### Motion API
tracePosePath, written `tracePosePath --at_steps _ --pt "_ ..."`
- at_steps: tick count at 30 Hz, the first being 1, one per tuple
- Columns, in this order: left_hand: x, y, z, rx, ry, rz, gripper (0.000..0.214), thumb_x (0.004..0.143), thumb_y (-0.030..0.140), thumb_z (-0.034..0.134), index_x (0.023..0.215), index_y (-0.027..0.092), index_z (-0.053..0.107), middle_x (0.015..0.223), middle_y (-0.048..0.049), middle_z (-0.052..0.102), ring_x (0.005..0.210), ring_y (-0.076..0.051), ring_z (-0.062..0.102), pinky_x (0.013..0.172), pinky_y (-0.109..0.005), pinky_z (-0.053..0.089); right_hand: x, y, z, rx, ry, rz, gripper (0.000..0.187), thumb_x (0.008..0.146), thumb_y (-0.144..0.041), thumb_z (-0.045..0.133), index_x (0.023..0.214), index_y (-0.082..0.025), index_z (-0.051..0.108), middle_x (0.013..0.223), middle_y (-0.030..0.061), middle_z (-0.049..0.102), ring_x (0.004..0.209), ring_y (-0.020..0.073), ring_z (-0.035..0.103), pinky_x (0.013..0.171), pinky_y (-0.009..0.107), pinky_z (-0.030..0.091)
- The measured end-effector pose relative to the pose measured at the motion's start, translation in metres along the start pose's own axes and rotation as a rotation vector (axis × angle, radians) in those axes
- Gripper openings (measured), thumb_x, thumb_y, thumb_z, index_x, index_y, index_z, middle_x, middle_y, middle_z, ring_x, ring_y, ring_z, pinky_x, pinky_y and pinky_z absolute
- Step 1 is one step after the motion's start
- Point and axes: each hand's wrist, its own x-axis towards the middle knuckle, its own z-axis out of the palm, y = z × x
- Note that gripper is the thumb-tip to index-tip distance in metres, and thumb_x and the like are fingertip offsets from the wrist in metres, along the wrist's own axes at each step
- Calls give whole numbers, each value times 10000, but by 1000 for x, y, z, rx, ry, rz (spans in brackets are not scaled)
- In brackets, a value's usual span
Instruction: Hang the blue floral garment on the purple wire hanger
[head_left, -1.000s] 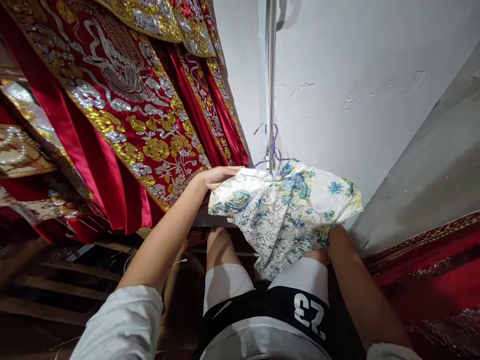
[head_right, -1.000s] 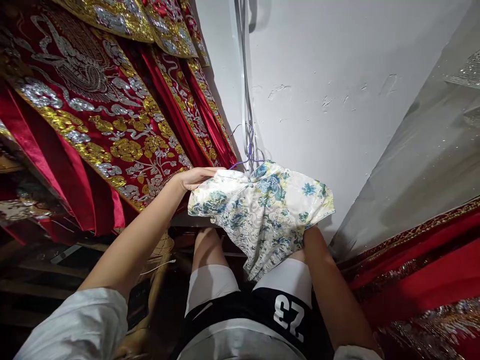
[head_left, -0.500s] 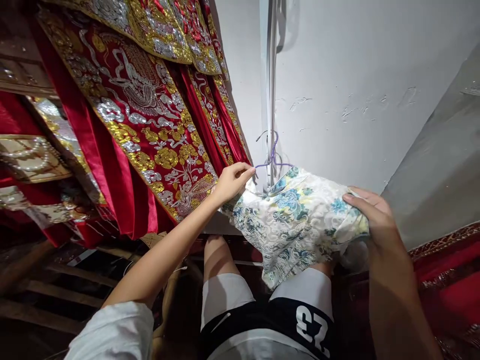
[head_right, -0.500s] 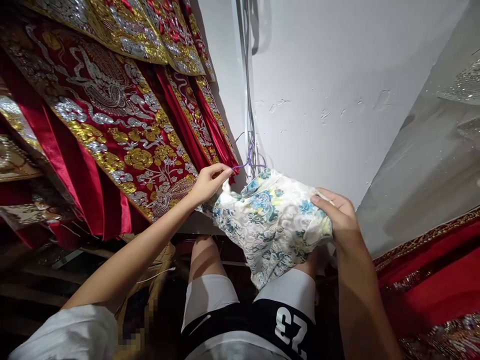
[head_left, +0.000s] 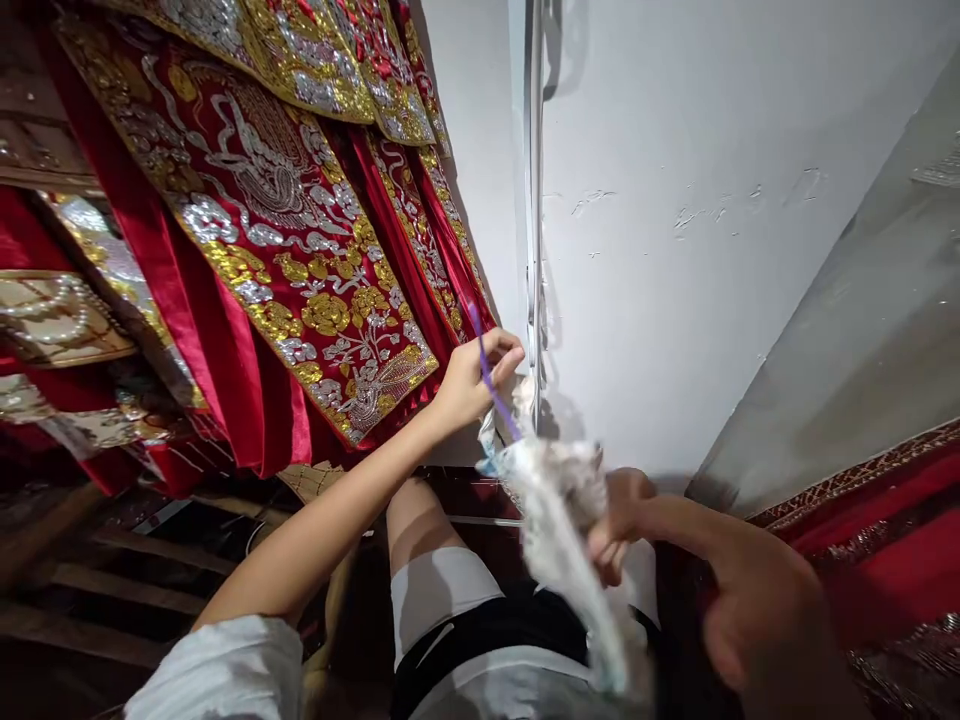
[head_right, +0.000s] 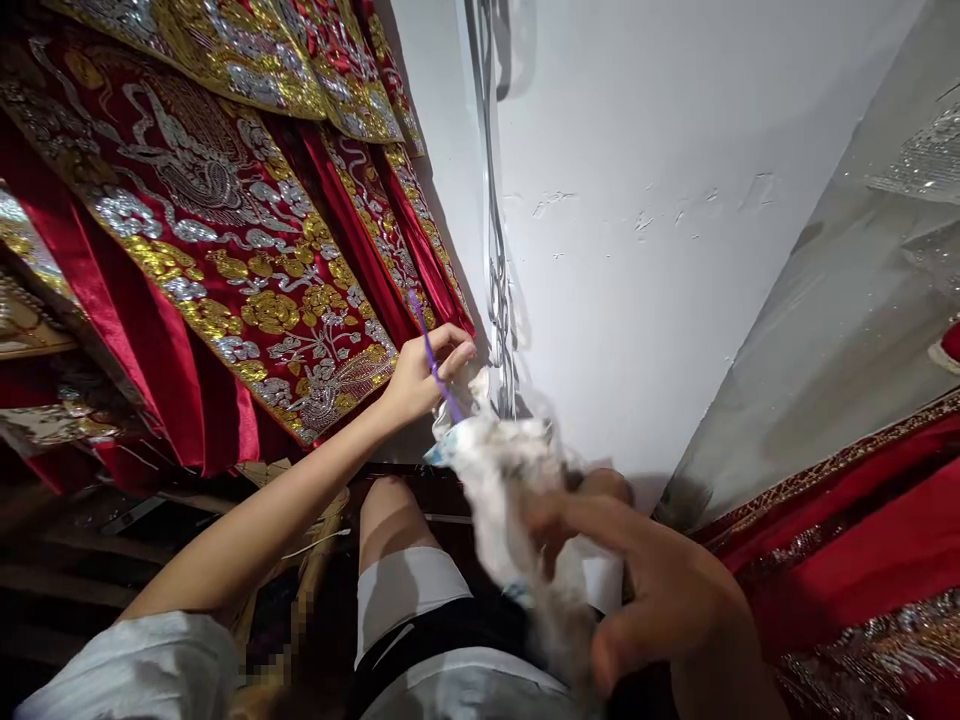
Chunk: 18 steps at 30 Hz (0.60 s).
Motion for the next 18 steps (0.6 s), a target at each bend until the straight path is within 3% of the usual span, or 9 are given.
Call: tracePosePath --at_steps 2,3,5,7,9,11,13,15,18 --pt "-17 1 -1 -104 8 -35 321 970 505 580 926 189 617 809 -30 640 692 -145 579 650 -273 460 21 0 3 14 -185 2 623 734 -724 765 1169 -278 761 962 103 771 892 312 720 812 406 599" --pt "-25 1 -1 -156 18 -49 351 958 539 592 943 189 617 800 -27 629 677 -140 571 630 -265 456 34 6 2 -2 -176 16 545 819 -664 729 1181 -257 749 980 102 768 906 289 718 843 408 591" --pt "-36 2 1 -253 33 -60 397 931 587 619 936 190 619 743 -8 587 625 -125 533 585 -253 433 64 28 -2 -150 128 60 454 920 -529 665 1267 -238 682 1076 111 738 950 258 702 893 423 577" --pt "-42 7 5 -356 32 -75 422 918 612 630 911 190 619 662 21 528 558 -109 475 536 -245 398 91 57 -1 -418 442 33 744 856 -461 727 1519 -270 449 1393 147 593 1151 300 643 1019 499 523" --pt "-44 16 10 -470 4 -108 432 926 618 618 906 186 617 612 39 497 513 -99 447 506 -237 378 113 84 6 -641 449 -72 1006 817 -490 737 1633 -258 197 1615 184 338 1423 375 438 1164 586 383" --pt "-43 29 14 -577 -37 -128 426 938 600 617 903 175 613 613 37 521 516 -96 479 521 -231 406 129 102 16 -787 402 -178 980 871 -519 651 1643 -252 109 1652 179 257 1528 396 256 1233 636 227" --pt "-42 39 14 -657 -86 -119 396 923 554 671 900 163 618 675 15 588 590 -106 569 597 -235 472 139 110 23 -861 417 -242 788 941 -481 546 1616 -291 187 1546 154 417 1484 373 324 1239 631 188" --pt "-41 42 9 -697 -114 -100 346 879 484 754 910 159 640 800 -23 665 750 -139 668 729 -258 532 142 107 22 -896 447 -293 648 942 -441 541 1546 -318 338 1331 125 574 1297 352 494 1167 588 313" --pt "-43 28 -8 -708 -66 -129 314 801 366 848 985 171 683 1020 -66 723 1005 -198 709 928 -317 548 136 91 5 -960 435 -370 626 837 -430 660 1422 -261 513 1122 112 618 1038 335 563 941 502 450"
